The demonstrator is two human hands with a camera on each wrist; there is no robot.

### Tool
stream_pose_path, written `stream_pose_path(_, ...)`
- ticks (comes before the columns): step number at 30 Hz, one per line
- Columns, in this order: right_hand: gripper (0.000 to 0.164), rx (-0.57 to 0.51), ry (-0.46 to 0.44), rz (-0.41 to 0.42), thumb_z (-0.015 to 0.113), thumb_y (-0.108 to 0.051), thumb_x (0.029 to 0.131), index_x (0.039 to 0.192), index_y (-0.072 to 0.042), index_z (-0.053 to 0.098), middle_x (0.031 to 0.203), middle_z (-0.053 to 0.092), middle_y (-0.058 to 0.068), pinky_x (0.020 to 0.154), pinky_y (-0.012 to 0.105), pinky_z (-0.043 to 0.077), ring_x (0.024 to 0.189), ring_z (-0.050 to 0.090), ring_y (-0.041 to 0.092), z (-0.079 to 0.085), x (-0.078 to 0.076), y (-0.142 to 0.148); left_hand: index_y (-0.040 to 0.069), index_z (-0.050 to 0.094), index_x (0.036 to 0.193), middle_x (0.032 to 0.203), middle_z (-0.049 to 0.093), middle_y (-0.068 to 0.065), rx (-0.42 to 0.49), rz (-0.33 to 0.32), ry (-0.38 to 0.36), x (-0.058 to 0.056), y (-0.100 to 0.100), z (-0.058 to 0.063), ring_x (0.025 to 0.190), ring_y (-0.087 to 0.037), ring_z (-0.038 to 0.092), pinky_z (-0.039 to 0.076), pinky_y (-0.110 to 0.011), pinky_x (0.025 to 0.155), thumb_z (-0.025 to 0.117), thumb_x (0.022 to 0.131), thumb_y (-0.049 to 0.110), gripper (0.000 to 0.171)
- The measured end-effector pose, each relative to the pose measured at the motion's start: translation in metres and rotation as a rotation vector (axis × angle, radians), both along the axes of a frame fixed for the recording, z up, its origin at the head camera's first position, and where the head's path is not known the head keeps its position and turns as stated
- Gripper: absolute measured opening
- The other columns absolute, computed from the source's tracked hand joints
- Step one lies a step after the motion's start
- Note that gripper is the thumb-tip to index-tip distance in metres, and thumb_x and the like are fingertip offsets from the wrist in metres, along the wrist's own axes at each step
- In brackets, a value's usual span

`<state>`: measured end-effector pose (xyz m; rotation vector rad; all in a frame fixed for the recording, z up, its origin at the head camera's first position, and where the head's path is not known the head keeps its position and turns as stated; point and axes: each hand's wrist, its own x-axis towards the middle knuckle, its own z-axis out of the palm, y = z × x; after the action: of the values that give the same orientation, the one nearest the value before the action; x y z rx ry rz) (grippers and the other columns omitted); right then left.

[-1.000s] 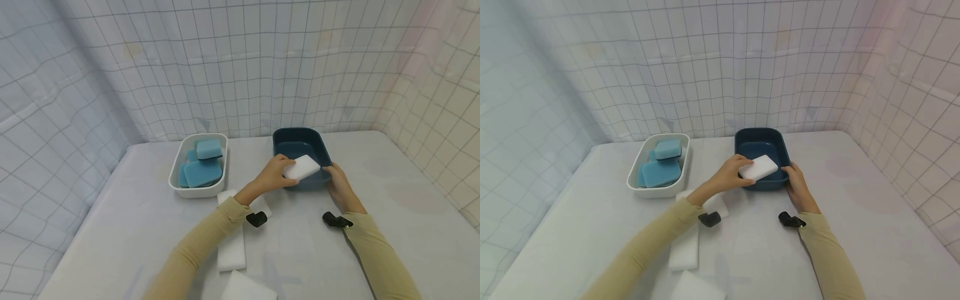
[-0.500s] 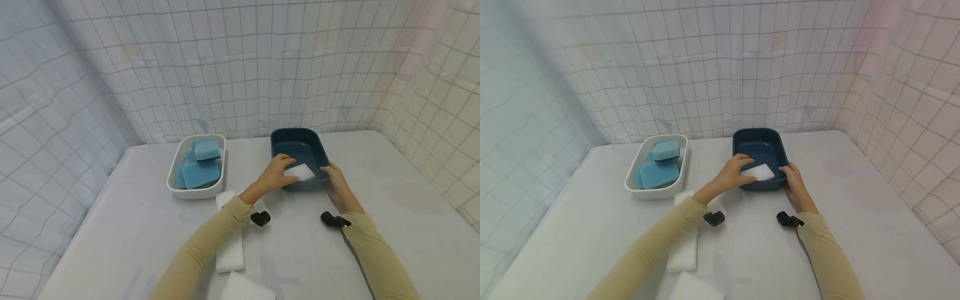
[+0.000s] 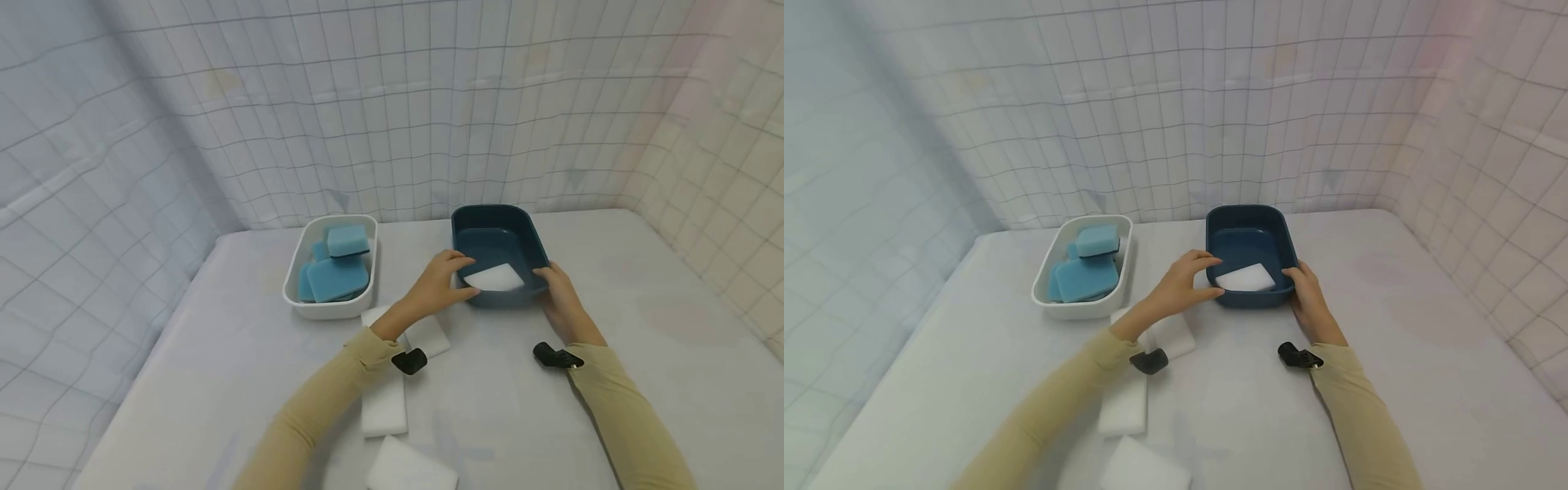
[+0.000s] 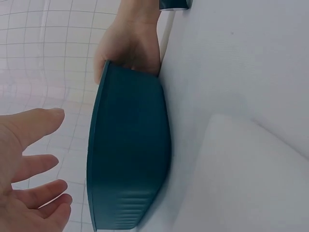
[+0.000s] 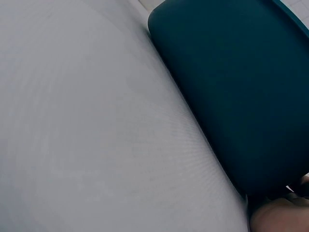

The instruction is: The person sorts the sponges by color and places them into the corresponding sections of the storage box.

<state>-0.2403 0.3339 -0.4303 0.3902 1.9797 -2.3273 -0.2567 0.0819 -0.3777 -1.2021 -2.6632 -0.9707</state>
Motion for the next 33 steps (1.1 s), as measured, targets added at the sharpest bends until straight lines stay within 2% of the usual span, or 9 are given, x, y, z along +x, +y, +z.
stream_pose_path(10,0.062,-0.025,0.016,0.004,0.034,-0.019,0.097,0.152,-0.012,0.006,0.16,-0.009,0.003,0.123,0.036,0.003,0.148,-0.003,0.02,0.006,0.002,0.002,0.002,0.053,0.13,0.13,0.05,-0.015,0.021,0.009,-0.022,0.012,-0.034,0.005,0.122,-0.028,0.049,0.044,-0.04,0.103,0.072,0.083,0.024,0.056)
stream_pose_path(19,0.062,-0.028,-0.011,-0.003,0.034,-0.021,0.098,0.153,-0.015,0.007,0.16,-0.009,0.002,0.123,0.034,0.004,0.147,-0.002,0.019,0.006,0.002,0.001,0.001,0.055,0.128,0.127,0.053,-0.015,0.003,0.052,-0.014,0.026,-0.065,0.012,0.119,-0.028,0.051,0.046,-0.041,0.101,0.073,0.082,0.021,0.053)
stream_pose_path(28,0.062,-0.024,-0.007,0.012,0.034,-0.02,0.099,0.153,-0.013,0.005,0.16,-0.009,0.002,0.123,0.035,0.004,0.148,-0.002,0.02,0.006,0.004,-0.001,0.002,0.053,0.13,0.129,0.051,-0.016,-0.043,0.109,-0.101,0.042,-0.098,0.008,0.121,-0.03,0.049,0.046,-0.044,0.1,0.071,0.083,0.022,0.054)
stream_pose_path(33,0.061,-0.013,0.001,0.023,0.032,-0.02,0.099,0.152,-0.012,0.004,0.16,-0.01,0.003,0.123,0.035,0.003,0.147,-0.003,0.021,0.006,0.003,-0.004,0.002,0.051,0.132,0.127,0.051,-0.017,-0.116,0.14,-0.147,0.05,-0.113,0.004,0.118,-0.03,0.049,0.046,-0.044,0.099,0.072,0.082,0.022,0.058)
